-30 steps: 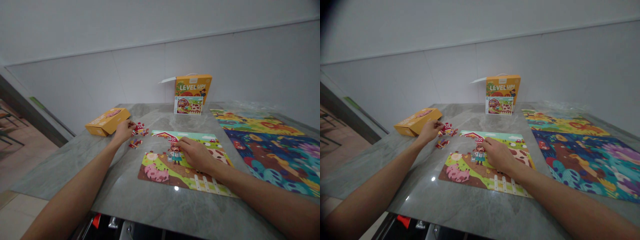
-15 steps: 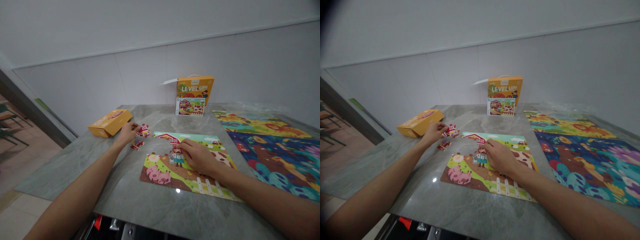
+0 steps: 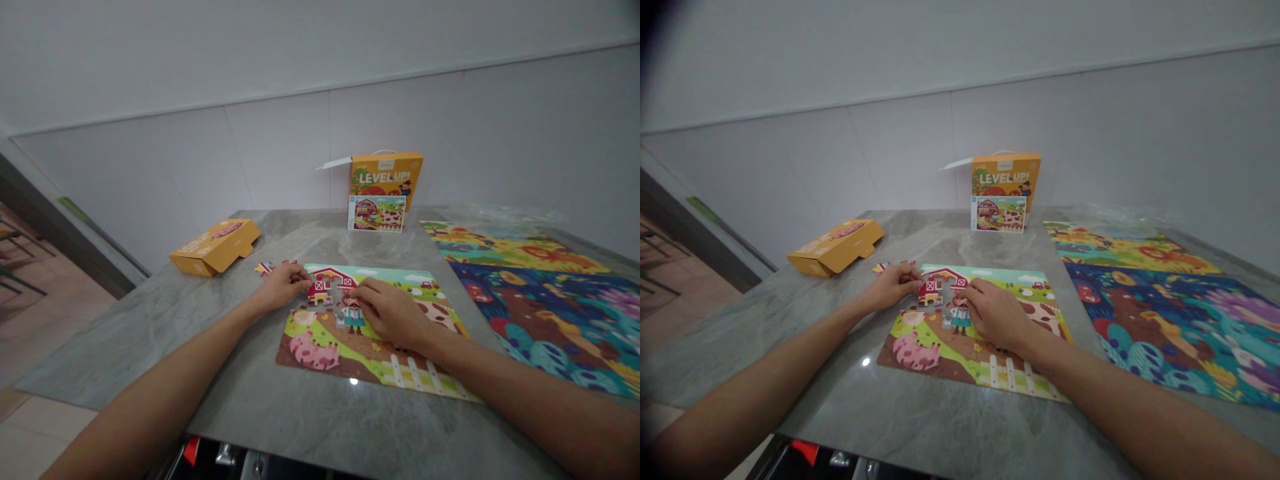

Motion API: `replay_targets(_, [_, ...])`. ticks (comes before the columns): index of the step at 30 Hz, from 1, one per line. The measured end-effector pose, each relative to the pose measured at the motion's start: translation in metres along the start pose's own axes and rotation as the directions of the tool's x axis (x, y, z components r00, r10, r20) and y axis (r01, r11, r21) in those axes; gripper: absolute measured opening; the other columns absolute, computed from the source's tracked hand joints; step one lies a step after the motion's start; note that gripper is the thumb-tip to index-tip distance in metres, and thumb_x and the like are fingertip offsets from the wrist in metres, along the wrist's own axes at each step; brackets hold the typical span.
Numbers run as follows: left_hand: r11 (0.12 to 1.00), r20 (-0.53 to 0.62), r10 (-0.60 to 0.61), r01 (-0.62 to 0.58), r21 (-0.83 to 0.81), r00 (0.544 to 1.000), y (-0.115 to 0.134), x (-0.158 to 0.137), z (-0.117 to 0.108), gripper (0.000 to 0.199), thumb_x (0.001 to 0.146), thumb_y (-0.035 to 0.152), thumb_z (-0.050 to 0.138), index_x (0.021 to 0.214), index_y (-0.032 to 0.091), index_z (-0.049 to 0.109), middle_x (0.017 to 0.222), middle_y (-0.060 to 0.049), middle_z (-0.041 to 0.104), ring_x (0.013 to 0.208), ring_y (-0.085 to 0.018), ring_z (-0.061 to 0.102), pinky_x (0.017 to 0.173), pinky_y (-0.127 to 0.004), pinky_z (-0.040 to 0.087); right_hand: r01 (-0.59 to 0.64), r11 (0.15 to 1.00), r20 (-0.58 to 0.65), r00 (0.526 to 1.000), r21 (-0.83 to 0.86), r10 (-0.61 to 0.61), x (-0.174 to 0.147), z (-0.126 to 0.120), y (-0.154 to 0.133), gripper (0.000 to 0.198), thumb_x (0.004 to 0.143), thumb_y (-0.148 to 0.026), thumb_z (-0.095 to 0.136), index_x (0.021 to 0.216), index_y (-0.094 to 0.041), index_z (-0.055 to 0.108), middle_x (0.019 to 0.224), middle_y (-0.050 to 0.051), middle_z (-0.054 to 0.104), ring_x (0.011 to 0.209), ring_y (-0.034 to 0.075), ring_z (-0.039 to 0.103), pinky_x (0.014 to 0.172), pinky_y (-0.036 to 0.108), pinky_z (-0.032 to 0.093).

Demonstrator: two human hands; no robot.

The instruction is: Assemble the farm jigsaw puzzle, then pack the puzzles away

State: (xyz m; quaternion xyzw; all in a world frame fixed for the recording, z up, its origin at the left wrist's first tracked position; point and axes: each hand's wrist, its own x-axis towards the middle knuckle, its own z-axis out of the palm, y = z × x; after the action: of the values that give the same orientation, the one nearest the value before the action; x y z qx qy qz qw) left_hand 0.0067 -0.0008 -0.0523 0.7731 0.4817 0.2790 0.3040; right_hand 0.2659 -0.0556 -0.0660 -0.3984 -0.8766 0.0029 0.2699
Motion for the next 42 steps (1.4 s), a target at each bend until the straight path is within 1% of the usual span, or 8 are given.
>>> replay_targets(6, [0.992, -0.053, 0.087, -0.082, 0.101, 0.995, 0.011, -0.005, 0.017, 0.019, 0.083, 0.031, 0.056, 0.09, 0.016, 0.066, 0.078, -0.002, 0.068, 0.067, -0.013, 0.057, 0.061, -0.024, 0.043, -0.013, 1.0, 0.017, 1.0, 0.001, 0.013, 0.001, -0.001, -0.001, 0.024, 0.09, -0.014, 0.045, 0.103, -0.018, 0.064, 0.096, 0.008, 0.062, 0.088, 0.019, 0.058, 0.077, 0.032, 0.047])
replay_targets(11, [0.976, 0.076, 0.11, -0.122, 0.179, 0.991, 0.016, -0.009, 0.011, 0.031, 0.074, 0.033, 0.068, 0.101, 0.018, 0.067, 0.088, -0.002, 0.067, 0.071, -0.014, 0.057, 0.064, -0.025, 0.042, -0.01, 1.0, 0.02, 1.0, -0.017, 0.011, 0.001, -0.002, -0.002, 0.025, 0.09, -0.013, 0.044, 0.104, -0.018, 0.063, 0.096, 0.008, 0.062, 0.088, 0.019, 0.058, 0.077, 0.032, 0.047])
replay_targets(13, [0.981, 0.092, 0.094, -0.108, 0.16, 0.991, 0.016, -0.009, 0.01, 0.03, 0.073, 0.033, 0.068, 0.099, 0.017, 0.067, 0.085, -0.001, 0.066, 0.071, -0.014, 0.056, 0.064, -0.025, 0.041, -0.017, 1.0, 0.027, 0.999, -0.024, 0.017, 0.001, -0.002, -0.002, 0.025, 0.09, -0.013, 0.044, 0.105, -0.018, 0.063, 0.096, 0.008, 0.063, 0.087, 0.019, 0.058, 0.076, 0.032, 0.047])
replay_targets(19, [0.992, 0.07, 0.068, -0.074, 0.1, 0.995, 0.014, -0.007, 0.012, 0.021, 0.081, 0.033, 0.058, 0.092, 0.017, 0.068, 0.072, 0.001, 0.062, 0.06, -0.01, 0.049, 0.058, -0.023, 0.037, -0.011, 0.999, 0.06, 0.998, -0.046, 0.013, 0.002, -0.005, -0.004, 0.025, 0.089, -0.012, 0.045, 0.104, -0.017, 0.064, 0.095, 0.009, 0.062, 0.089, 0.019, 0.057, 0.078, 0.032, 0.046])
replay_targets(28, [0.987, 0.119, 0.113, -0.126, 0.099, 0.986, 0.017, -0.01, 0.016, 0.021, 0.084, 0.032, 0.056, 0.093, 0.019, 0.068, 0.075, 0.001, 0.065, 0.063, -0.011, 0.052, 0.059, -0.023, 0.038, -0.017, 1.0, 0.056, 0.998, -0.02, 0.018, 0.002, -0.005, -0.004, 0.024, 0.089, -0.013, 0.044, 0.101, -0.017, 0.064, 0.095, 0.008, 0.062, 0.089, 0.019, 0.057, 0.079, 0.031, 0.046])
replay_targets(34, [0.965, -0.058, 0.059, -0.042, 0.26, 0.997, 0.01, -0.004, 0.006, 0.021, 0.082, 0.027, 0.054, 0.091, 0.017, 0.07, 0.074, -0.001, 0.067, 0.064, -0.014, 0.054, 0.06, -0.025, 0.039, -0.012, 1.0, 0.056, 0.998, -0.025, 0.014, 0.001, -0.003, -0.003, 0.026, 0.087, -0.011, 0.046, 0.104, -0.017, 0.064, 0.096, 0.009, 0.063, 0.091, 0.019, 0.057, 0.08, 0.032, 0.046])
replay_targets(39, [0.924, -0.041, 0.01, 0.007, 0.382, 0.999, 0.002, 0.0, 0.0, 0.023, 0.083, 0.028, 0.053, 0.094, 0.018, 0.07, 0.084, -0.004, 0.07, 0.072, -0.016, 0.059, 0.065, -0.026, 0.042, -0.018, 1.0, 0.033, 0.999, -0.007, 0.018, 0.001, -0.003, -0.003, 0.026, 0.088, -0.011, 0.045, 0.103, -0.017, 0.065, 0.096, 0.008, 0.063, 0.088, 0.019, 0.057, 0.077, 0.031, 0.046])
replay_targets(42, [0.898, -0.052, -0.055, 0.072, 0.434, 0.997, -0.005, 0.003, -0.013, 0.023, 0.082, 0.028, 0.054, 0.095, 0.021, 0.071, 0.089, -0.003, 0.071, 0.078, -0.017, 0.061, 0.068, -0.025, 0.044, -0.009, 1.0, 0.033, 0.999, -0.004, 0.009, 0.001, -0.004, -0.004, 0.026, 0.087, -0.01, 0.046, 0.103, -0.017, 0.065, 0.097, 0.009, 0.063, 0.089, 0.019, 0.057, 0.078, 0.032, 0.046])
